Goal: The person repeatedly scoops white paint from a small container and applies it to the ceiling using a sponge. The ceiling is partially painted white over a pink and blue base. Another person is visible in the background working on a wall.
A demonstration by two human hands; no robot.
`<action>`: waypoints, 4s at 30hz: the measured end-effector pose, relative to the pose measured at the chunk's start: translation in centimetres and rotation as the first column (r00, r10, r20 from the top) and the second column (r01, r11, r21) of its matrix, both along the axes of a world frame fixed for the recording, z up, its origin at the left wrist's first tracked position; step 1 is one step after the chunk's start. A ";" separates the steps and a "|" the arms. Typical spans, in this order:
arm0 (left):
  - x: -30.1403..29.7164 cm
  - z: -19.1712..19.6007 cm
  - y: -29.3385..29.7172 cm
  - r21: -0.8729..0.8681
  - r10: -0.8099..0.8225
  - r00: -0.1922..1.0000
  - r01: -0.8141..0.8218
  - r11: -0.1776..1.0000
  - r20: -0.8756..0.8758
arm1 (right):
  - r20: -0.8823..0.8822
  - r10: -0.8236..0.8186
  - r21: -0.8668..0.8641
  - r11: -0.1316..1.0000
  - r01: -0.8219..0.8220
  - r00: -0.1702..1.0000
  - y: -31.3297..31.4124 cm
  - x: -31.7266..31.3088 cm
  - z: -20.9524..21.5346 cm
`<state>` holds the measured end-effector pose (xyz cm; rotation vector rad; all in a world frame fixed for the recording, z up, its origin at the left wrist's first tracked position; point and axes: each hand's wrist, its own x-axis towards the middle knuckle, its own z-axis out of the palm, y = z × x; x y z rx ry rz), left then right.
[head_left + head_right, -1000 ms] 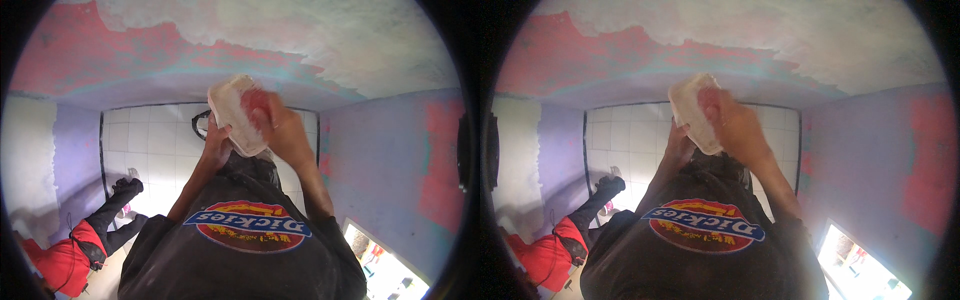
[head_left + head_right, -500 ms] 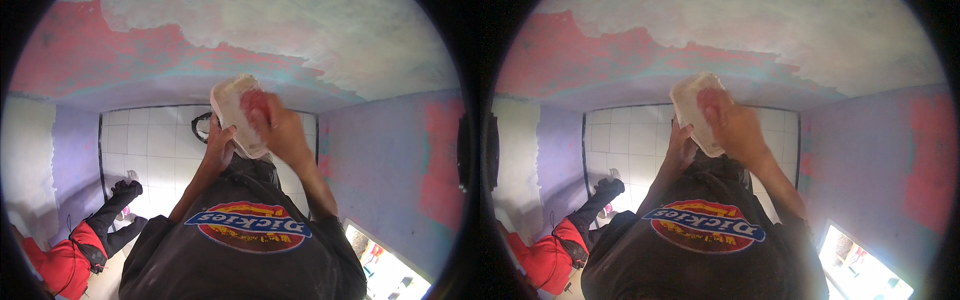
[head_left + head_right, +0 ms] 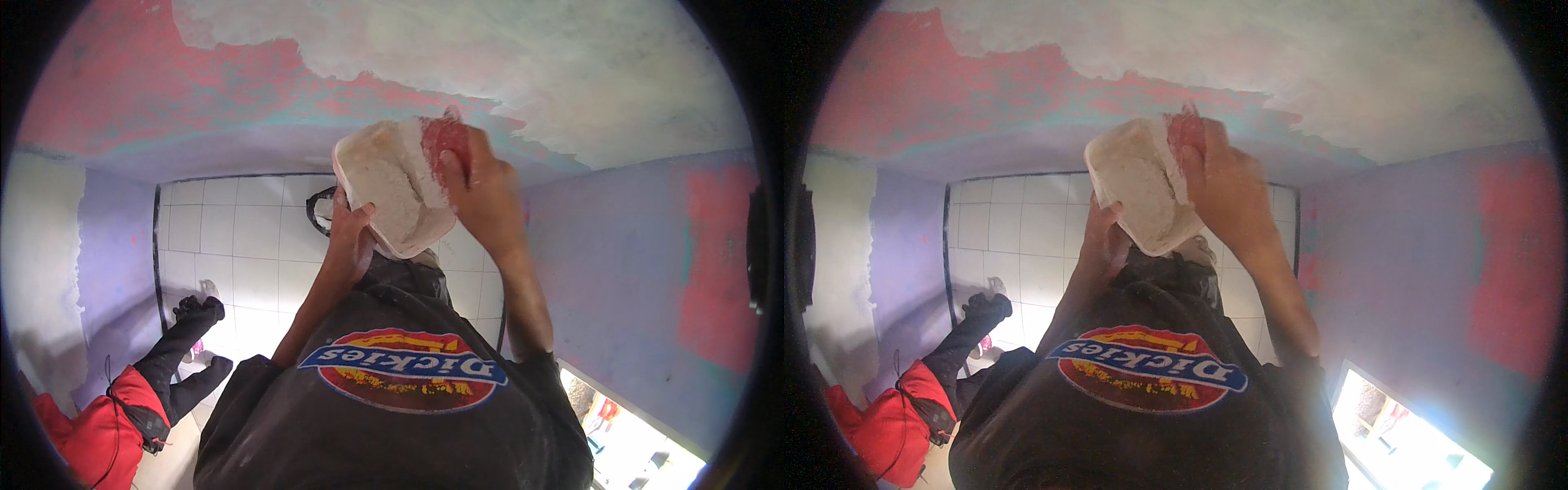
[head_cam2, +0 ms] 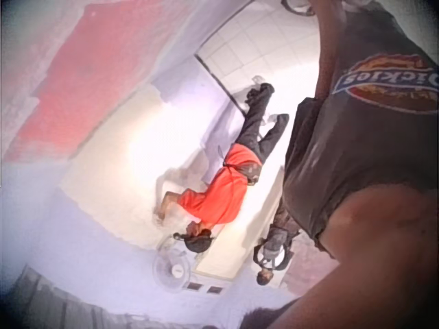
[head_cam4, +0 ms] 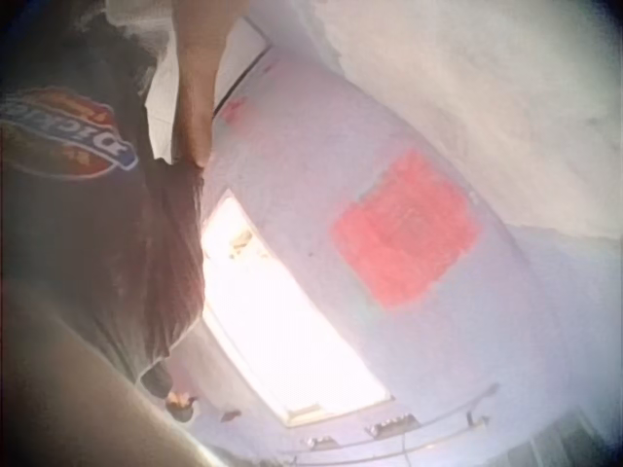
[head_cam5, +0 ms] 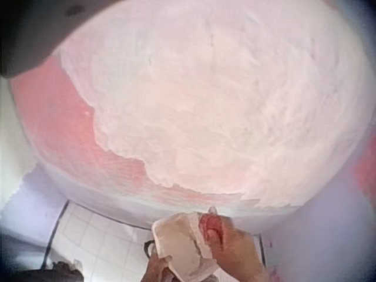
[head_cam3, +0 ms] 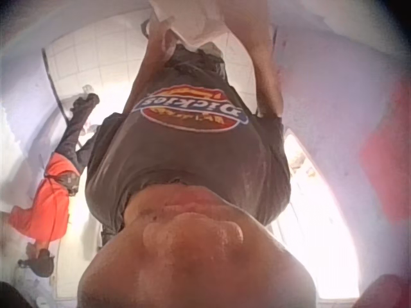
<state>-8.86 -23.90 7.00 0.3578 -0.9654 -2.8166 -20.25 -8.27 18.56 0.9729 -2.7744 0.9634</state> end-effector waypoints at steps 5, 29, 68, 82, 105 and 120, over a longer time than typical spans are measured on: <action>-0.3 1.4 0.1 -0.029 0.024 1.000 -0.024 0.999 0.004 | 0.044 0.057 0.180 0.982 -0.064 0.997 -1.1 0.9 -3.2; -0.9 -1.9 -0.9 -0.032 -0.003 0.993 0.007 0.999 0.117 | 0.103 -0.108 -0.002 0.994 0.109 0.989 -1.1 1.5 -2.8; -2.5 3.4 -1.5 -0.377 -0.232 0.965 0.262 0.888 0.124 | 0.805 0.215 -0.587 0.147 0.796 0.553 5.8 -7.7 -12.3; -4.1 1.6 2.0 -0.039 -0.133 0.984 0.138 0.990 0.121 | 0.830 0.314 -0.508 0.083 0.857 0.462 9.1 -9.5 -11.5; 9.5 -1.2 -23.7 -0.128 0.072 0.987 -0.053 0.990 0.146 | -0.888 -0.361 -0.270 0.911 0.312 0.285 -20.1 -12.9 6.0; 11.3 -1.8 -28.9 -0.111 -0.079 0.979 0.101 0.989 0.187 | -0.799 -0.554 -0.523 0.832 0.183 0.236 -13.9 -12.3 19.5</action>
